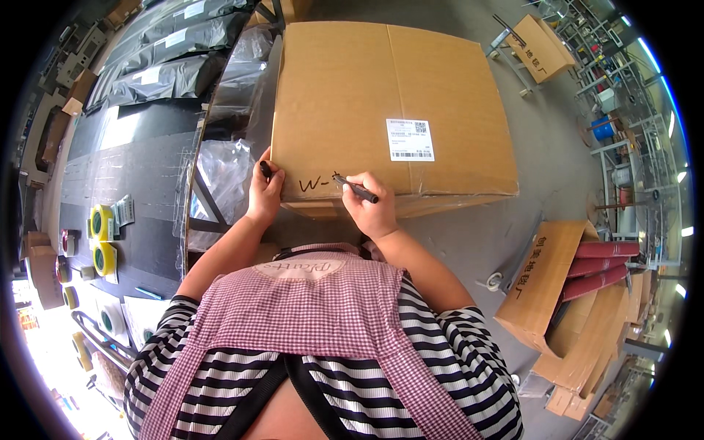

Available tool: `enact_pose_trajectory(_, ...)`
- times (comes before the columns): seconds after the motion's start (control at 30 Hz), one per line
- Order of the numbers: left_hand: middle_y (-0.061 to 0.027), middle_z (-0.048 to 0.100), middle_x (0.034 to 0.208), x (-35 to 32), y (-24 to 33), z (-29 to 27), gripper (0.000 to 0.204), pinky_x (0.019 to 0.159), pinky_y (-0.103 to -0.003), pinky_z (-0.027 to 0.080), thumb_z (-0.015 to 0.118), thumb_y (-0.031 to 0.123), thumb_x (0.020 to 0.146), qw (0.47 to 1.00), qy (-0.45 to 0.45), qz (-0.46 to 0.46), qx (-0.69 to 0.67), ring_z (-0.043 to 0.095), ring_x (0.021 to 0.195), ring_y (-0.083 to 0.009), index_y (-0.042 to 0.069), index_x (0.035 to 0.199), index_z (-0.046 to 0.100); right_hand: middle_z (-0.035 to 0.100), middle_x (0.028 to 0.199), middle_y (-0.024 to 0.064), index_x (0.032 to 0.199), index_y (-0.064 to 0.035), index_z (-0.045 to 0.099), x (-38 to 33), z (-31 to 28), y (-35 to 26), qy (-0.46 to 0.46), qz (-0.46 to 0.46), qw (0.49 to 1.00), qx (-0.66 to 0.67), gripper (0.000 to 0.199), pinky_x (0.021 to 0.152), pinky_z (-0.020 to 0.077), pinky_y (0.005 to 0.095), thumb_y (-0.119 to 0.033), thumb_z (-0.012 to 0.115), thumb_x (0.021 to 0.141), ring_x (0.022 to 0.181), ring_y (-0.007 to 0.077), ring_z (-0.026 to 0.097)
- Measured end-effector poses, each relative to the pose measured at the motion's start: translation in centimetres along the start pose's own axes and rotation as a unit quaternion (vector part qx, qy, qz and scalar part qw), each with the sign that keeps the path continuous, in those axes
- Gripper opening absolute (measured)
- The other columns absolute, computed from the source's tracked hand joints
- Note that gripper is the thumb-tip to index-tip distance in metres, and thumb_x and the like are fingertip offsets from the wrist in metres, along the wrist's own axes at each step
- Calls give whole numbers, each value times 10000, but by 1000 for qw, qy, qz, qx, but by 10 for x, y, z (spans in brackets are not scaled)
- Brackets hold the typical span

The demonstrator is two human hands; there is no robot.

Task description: The person assembles a cardboard box, seals the bottom and top with adhesive tape using a dispenser, applies a shipping label to the top, and writes on the side of the box with a marker.

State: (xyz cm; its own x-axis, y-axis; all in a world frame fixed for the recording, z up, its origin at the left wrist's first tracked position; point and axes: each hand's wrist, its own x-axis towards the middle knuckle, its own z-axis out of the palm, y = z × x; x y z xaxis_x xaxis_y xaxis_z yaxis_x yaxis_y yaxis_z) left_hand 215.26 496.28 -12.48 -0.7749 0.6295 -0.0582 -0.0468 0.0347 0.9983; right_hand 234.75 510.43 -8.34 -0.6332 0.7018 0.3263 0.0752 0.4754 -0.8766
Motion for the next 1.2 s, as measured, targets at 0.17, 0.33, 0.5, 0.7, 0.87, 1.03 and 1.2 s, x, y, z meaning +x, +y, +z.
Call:
enact_pose_trajectory(0.17,-18,518,1215,0,4,3,333,832,-195,383,492,-64,931,1000,-5,5,-6,428,912,-67,-22,1259,449,643,677,106,876,-24,625,-2,3,5,-5,-33,999,-22,106,522,485,308,-83,703,836,557,202,633)
enact_pose_trajectory(0.33,-24,512,1253,1,-2,0,284,823,-193,382,487,-70,929,1000,-6,-10,-10,428,908,-70,-24,1208,456,645,685,105,874,-21,622,-4,2,3,29,43,999,5,120,531,487,312,-95,708,835,562,215,634)
enact_pose_trajectory(0.5,-27,510,1284,-1,6,3,255,825,-196,380,490,-71,926,1000,-3,11,-13,428,909,-76,-21,1174,461,606,643,81,906,3,613,-2,1,6,15,-13,999,-39,118,525,454,261,-77,688,863,541,126,576)
enact_pose_trajectory(0.7,-38,506,1318,-1,7,2,226,881,-208,373,502,-66,921,1000,1,-11,0,428,937,-80,-17,1139,466,617,654,91,846,-28,604,0,-1,4,26,31,998,-49,110,519,478,319,-91,694,835,529,195,609)
enact_pose_trajectory(0.87,30,432,939,0,5,0,585,831,-183,383,536,-28,950,1000,-16,-17,-6,445,865,-70,2,1484,298,605,633,87,846,-25,595,-3,0,5,21,0,999,-32,105,513,476,317,-77,686,834,525,190,606)
enact_pose_trajectory(1.03,33,431,936,3,-2,-5,589,833,-186,381,542,-22,949,1000,-23,-10,18,444,860,-71,-5,1483,293,595,616,82,846,-25,590,-4,-2,10,31,19,999,-36,103,497,471,303,-65,684,831,508,176,596)
enact_pose_trajectory(1.2,33,433,934,3,-7,-5,580,835,-191,385,548,-13,949,1000,-16,2,23,442,857,-74,-12,1475,303,600,621,78,847,-31,597,-7,-2,1,24,-8,1000,-9,107,499,472,300,-82,690,836,505,180,597)
